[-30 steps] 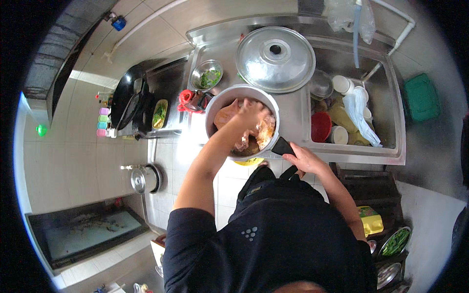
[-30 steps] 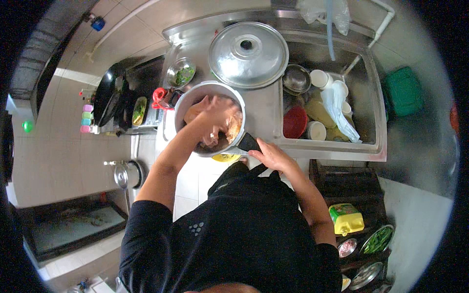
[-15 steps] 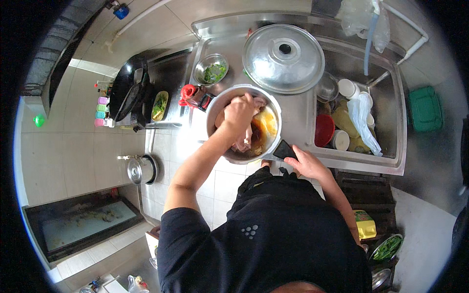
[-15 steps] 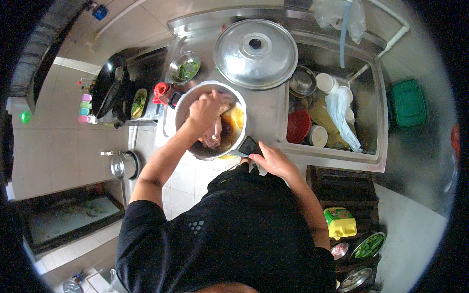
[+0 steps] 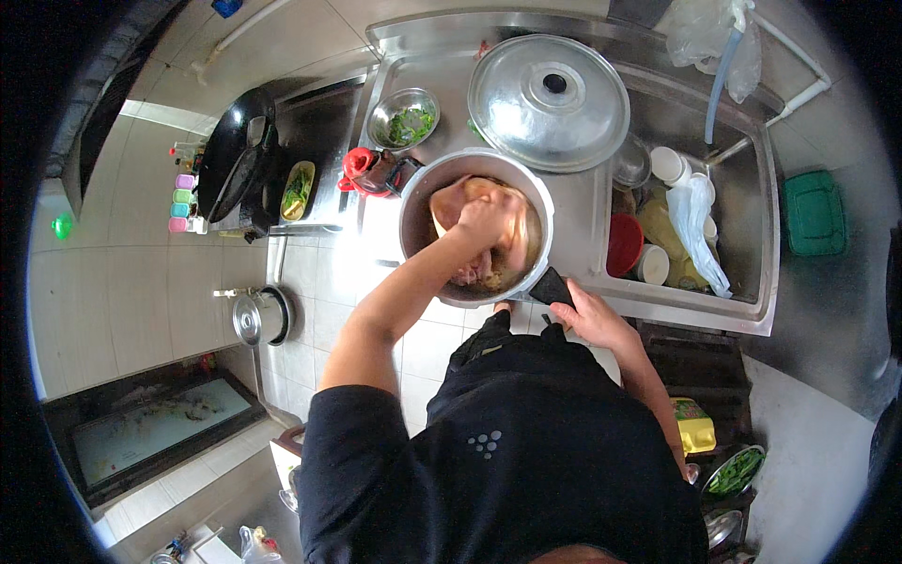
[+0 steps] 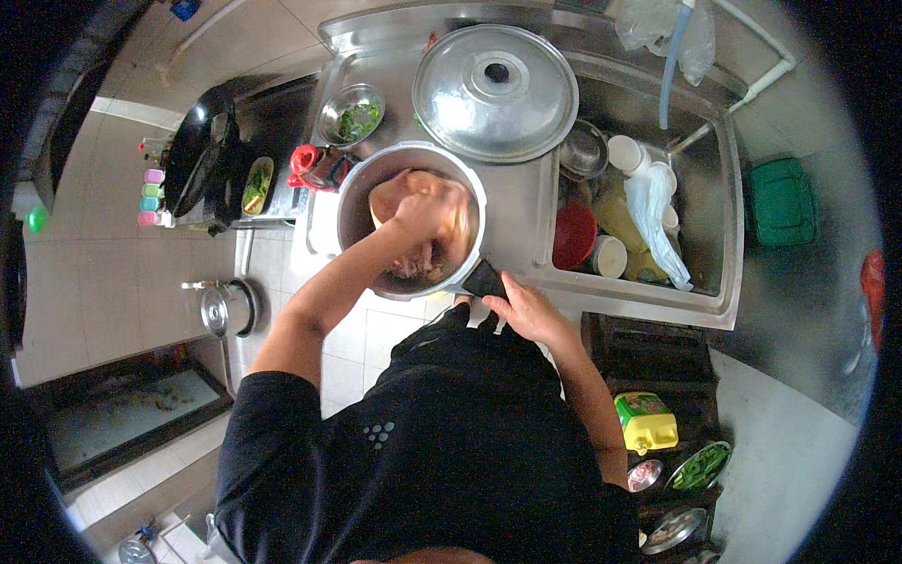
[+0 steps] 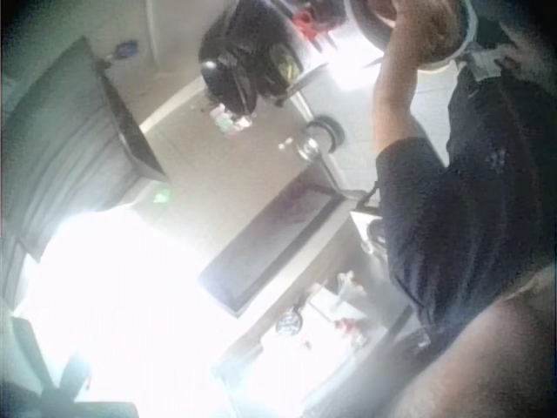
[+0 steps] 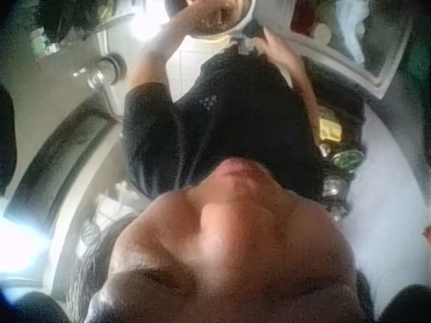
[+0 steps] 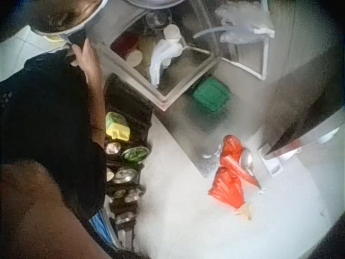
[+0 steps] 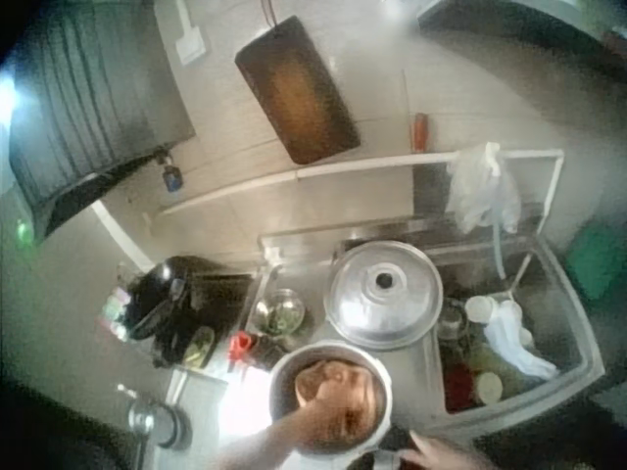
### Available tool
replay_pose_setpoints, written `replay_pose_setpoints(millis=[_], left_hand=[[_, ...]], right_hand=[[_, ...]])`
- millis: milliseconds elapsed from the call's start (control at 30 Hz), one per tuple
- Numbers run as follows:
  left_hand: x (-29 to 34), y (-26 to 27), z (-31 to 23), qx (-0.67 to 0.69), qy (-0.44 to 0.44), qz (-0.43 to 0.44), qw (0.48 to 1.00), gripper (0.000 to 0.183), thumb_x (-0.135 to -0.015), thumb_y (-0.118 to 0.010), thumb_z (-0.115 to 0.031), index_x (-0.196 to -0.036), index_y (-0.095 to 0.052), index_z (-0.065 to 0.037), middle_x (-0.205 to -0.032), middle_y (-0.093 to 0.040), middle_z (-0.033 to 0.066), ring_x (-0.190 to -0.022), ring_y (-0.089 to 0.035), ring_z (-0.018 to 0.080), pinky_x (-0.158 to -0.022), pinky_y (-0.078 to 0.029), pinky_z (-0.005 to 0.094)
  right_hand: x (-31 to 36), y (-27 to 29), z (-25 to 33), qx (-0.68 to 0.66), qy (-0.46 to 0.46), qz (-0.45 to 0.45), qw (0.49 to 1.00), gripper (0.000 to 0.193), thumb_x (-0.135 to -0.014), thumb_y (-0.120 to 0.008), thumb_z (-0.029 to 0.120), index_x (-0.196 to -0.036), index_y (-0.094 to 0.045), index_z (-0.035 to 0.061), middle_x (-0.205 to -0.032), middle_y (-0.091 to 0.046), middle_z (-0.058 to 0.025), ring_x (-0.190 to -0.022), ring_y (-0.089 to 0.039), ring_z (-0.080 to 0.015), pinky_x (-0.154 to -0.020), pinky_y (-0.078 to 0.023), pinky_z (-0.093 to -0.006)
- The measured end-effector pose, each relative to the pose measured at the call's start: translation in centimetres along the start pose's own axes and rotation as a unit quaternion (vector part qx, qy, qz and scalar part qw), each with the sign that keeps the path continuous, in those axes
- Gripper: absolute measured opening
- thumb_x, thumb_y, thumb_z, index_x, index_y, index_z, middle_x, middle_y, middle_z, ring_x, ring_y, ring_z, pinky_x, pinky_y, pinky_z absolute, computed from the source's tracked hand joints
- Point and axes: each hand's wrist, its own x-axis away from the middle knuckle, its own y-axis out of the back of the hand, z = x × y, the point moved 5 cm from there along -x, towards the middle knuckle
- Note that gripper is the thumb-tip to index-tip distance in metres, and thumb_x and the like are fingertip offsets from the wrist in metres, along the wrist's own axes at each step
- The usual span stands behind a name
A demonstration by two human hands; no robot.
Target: The person adds sauces and seasonings to raw chicken pieces in a pot and mixes them by hand. They then wash their hands and dry them with a cloth.
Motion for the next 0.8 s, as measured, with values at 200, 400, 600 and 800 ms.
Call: replay_pose_setpoints(millis=[200, 400, 600, 800], left_hand=[[0.2, -5.4, -1.0, 0.039, 0.037, 0.151, 0.987, 0.055, -0.088, -0.054, -0.040, -0.127, -0.050, -0.003, -0.121, -0.058, 0.0255, -0.109, -0.062, 0.0359, -0.091, -0.051, 0.0435], [-2.6, -3.8, 1.6, 0.038, 0.088, -0.067, 0.993, 0.071, -0.082, -0.055, -0.056, -0.126, -0.054, -0.001, -0.123, -0.058, 0.0238, -0.118, -0.055, 0.0374, -0.100, -0.044, 0.0448], [0.0, -4.1, -0.5, 0.003, -0.058, 0.121, 0.991, 0.056, -0.081, -0.057, -0.050, -0.130, -0.056, -0.022, -0.125, -0.061, 0.0142, -0.121, -0.054, 0.0331, -0.102, -0.043, 0.0408], [-3.0, -1.5, 2.8, -0.009, 0.078, 0.029, 0.996, 0.052, -0.087, -0.053, -0.044, -0.121, -0.062, -0.005, -0.116, -0.066, 0.0172, -0.110, -0.063, 0.0271, -0.091, -0.051, 0.0363]], right_hand=[[-0.2, -0.1, 0.1, 0.044, 0.064, -0.056, 0.995, 0.065, -0.094, -0.052, 0.047, -0.132, -0.039, -0.0050, -0.114, -0.058, -0.0329, -0.109, -0.055, -0.0482, -0.090, -0.045, -0.0484], [-0.3, -0.1, -1.0, 0.027, 0.007, -0.054, 0.998, 0.066, -0.095, -0.051, 0.048, -0.133, -0.039, -0.0042, -0.114, -0.058, -0.0335, -0.109, -0.055, -0.0486, -0.090, -0.045, -0.0483], [-0.4, -0.6, -0.2, 0.034, 0.013, -0.025, 0.999, 0.068, -0.094, -0.051, 0.050, -0.131, -0.040, -0.0060, -0.108, -0.059, -0.0349, -0.106, -0.057, -0.0487, -0.087, -0.046, -0.0489], [-0.7, 0.5, -0.4, 0.013, -0.016, -0.017, 1.000, 0.067, -0.094, -0.050, 0.051, -0.128, -0.042, -0.0056, -0.108, -0.059, -0.0350, -0.105, -0.057, -0.0487, -0.087, -0.046, -0.0484]])
